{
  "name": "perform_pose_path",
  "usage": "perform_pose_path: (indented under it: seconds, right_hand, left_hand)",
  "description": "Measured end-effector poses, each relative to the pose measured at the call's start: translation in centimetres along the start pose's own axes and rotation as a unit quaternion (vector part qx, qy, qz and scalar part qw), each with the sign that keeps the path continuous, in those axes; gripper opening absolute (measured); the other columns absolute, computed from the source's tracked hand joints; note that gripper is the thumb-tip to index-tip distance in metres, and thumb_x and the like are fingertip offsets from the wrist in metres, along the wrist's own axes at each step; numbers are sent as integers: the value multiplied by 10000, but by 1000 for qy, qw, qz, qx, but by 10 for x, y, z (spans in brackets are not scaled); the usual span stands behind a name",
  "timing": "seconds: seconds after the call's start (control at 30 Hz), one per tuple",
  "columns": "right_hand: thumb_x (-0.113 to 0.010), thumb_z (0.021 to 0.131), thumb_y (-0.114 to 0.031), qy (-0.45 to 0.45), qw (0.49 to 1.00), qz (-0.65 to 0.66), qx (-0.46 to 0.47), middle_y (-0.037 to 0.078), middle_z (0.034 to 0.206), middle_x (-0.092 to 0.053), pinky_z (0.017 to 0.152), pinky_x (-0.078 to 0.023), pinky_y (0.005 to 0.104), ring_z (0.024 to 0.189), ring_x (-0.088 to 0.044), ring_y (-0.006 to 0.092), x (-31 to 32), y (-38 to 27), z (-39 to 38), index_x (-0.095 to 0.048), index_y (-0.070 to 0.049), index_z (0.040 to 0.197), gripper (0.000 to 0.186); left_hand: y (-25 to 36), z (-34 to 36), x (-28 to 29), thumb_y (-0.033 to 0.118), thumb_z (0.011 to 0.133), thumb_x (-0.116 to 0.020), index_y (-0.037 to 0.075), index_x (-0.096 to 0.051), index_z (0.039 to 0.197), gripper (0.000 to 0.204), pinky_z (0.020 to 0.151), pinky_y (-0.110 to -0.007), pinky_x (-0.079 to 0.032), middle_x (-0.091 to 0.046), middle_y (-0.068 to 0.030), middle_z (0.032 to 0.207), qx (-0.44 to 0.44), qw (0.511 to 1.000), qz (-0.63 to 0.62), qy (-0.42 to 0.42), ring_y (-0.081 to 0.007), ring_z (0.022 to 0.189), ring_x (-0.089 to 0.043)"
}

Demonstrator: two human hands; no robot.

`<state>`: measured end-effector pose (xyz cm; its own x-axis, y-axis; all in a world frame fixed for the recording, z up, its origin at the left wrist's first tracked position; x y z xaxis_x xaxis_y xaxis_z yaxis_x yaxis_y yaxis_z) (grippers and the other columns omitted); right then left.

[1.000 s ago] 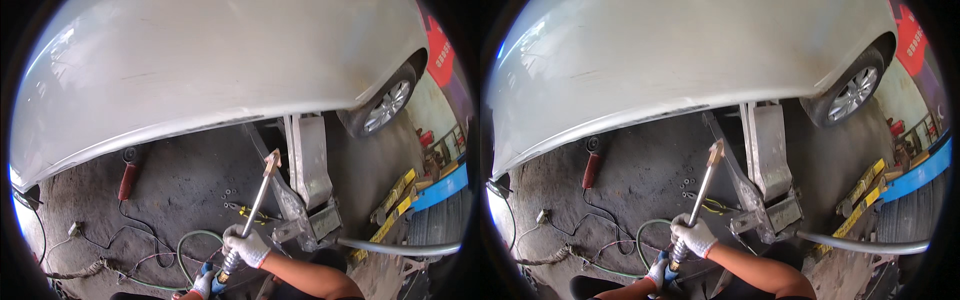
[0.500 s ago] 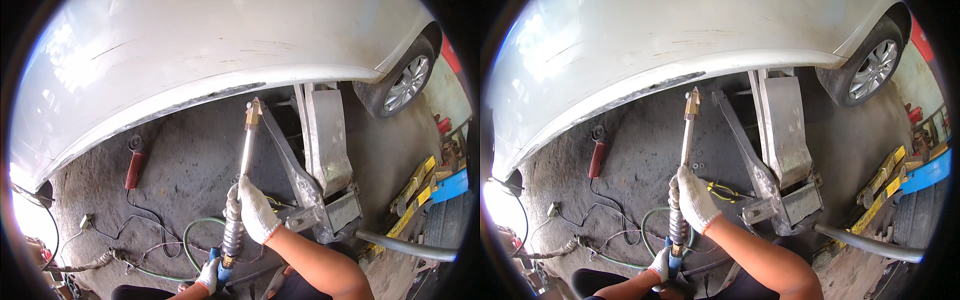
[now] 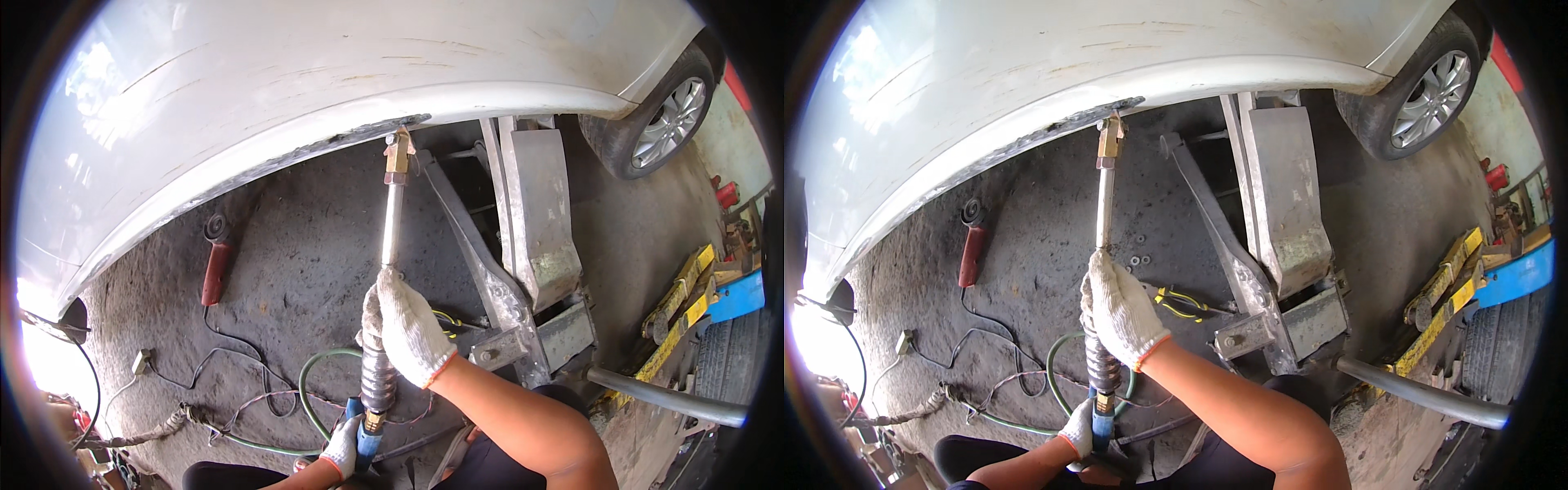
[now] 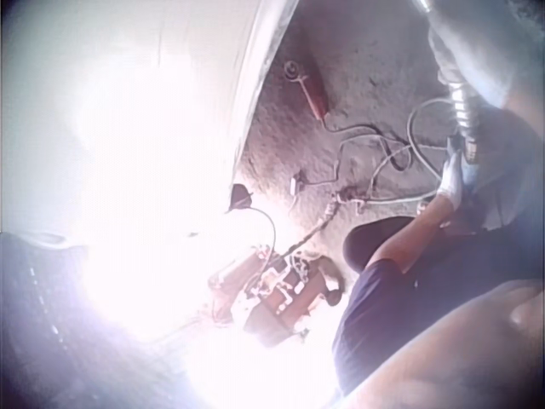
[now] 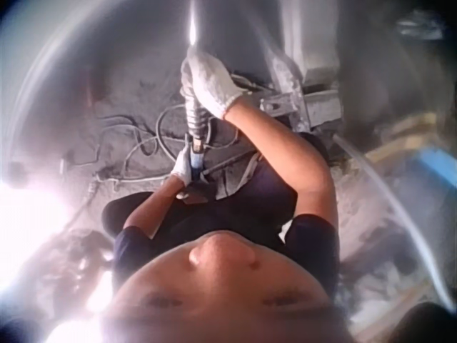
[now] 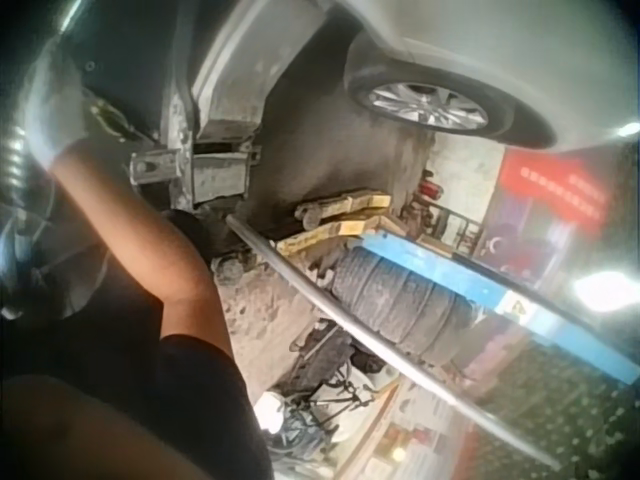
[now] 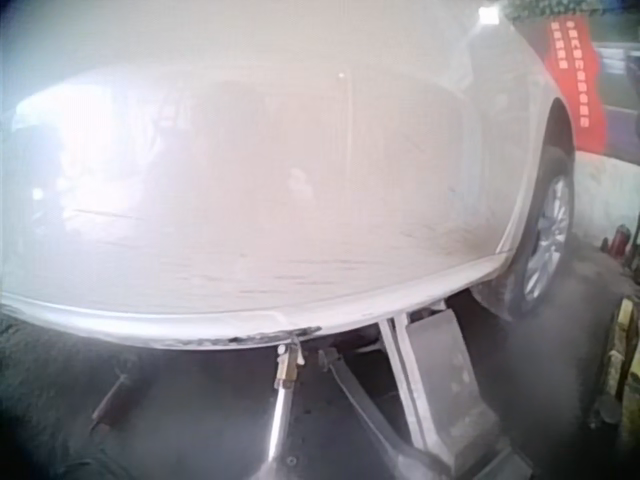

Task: The person is repairing a dent on the front bumper of a white car. They use a spot welder to attach a puller to the bumper and then use an angle grinder to smooth the surface.

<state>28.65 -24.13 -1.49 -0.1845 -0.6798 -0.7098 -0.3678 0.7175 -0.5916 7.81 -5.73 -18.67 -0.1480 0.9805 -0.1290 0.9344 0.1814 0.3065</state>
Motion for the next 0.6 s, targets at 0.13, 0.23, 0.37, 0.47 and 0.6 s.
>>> perform_pose_path:
  seconds: [0.13, 0.23, 0.37, 0.47, 0.6]
  right_hand:
    - [-503, 1062, -389, -8, 1000, -1, 4, -48, 653, -496, 460, -390, 220, 500, -455, 50, -3, -2, -1, -535, -112, 906, 319]
    - [-502, 1061, -394, 0, 1000, -9, 6, -46, 651, -493, 458, -389, 221, 497, -453, 51, -3, -4, 0, -533, -110, 906, 325]
    - [-506, 1053, -427, 5, 999, -25, 26, -45, 645, -481, 450, -382, 227, 492, -442, 51, 2, -5, -1, -527, -107, 903, 353]
    - [-507, 1043, -464, 65, 995, -66, 27, -44, 638, -466, 449, -379, 231, 495, -438, 50, 5, 0, -8, -518, -105, 892, 389]
    - [-487, 1054, -440, 112, 992, -46, 29, -50, 660, -463, 493, -381, 222, 538, -435, 42, 22, 4, -29, -510, -89, 888, 389]
  left_hand:
    - [0, -2, 0, 291, 986, -547, 50, -620, 1198, 329, 728, -317, -538, -684, -49, 968, 9, 999, -41, -5, -166, 810, -665]
    - [-1, 0, -1, 285, 986, -543, 51, -617, 1212, 333, 735, -318, -542, -689, -56, 979, 16, 999, -45, -11, -171, 820, -671]
    - [-1, -2, -5, 379, 1019, -458, 127, -633, 1132, 327, 633, -329, -524, -687, -28, 904, 35, 999, -13, -16, -175, 730, -649]
    - [-17, 15, 16, 410, 1035, -417, 159, -642, 1108, 345, 574, -337, -520, -688, -24, 878, 9, 998, 46, -35, -181, 685, -645]
    - [-32, 18, 25, 367, 1033, -426, 142, -639, 1148, 330, 615, -336, -539, -689, -39, 903, 77, 997, -6, -20, -185, 718, -661]
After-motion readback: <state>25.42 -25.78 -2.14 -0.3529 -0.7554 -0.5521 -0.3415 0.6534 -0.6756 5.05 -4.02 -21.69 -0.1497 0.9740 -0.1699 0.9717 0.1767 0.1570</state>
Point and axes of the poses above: each hand's wrist, its own z-axis towards the middle knuckle, its own x-axis out of the back of the hand, y = z × x, the point moved 6 cm from there along z, towards the middle knuckle
